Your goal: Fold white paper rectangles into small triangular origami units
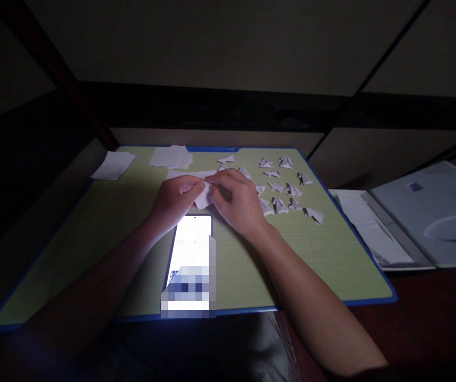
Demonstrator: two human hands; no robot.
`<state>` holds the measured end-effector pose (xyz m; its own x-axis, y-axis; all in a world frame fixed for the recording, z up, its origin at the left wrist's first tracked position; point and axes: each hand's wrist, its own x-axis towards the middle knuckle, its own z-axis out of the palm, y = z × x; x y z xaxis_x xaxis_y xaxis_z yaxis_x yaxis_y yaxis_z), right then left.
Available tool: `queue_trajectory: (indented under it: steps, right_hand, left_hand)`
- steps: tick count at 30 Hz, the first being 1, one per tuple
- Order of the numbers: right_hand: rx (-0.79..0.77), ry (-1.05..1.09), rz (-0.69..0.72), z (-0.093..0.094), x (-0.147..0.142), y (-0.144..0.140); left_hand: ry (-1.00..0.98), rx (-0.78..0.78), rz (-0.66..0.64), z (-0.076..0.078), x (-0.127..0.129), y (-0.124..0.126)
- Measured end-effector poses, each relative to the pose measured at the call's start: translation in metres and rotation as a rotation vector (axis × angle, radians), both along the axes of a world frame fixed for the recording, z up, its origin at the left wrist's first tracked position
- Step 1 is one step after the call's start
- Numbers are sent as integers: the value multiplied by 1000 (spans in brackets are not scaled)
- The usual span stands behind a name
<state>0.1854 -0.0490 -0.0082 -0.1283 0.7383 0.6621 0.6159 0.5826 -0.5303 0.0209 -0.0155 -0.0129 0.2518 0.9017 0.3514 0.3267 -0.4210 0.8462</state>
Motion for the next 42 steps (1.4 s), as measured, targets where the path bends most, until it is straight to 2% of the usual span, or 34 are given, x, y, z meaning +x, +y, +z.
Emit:
queue_trajectory:
  steps: [5, 11, 17, 35, 42]
  right_hand:
    - [-45, 64, 18, 2, -2, 0]
    - [-231, 236, 39, 2, -3, 3]
    - [-319, 307, 40, -2, -1, 6]
    - [-322, 291, -3, -1, -2, 5]
    - [-255, 256, 85, 7, -2, 0]
  left_hand:
    - [87, 75, 1, -3, -1, 0]
    - [160, 104, 29, -6, -2, -2]
    - [227, 146, 59, -3, -4, -6]
    - [298, 182, 101, 3, -3, -12]
    - [149, 97, 54, 5, -1, -6]
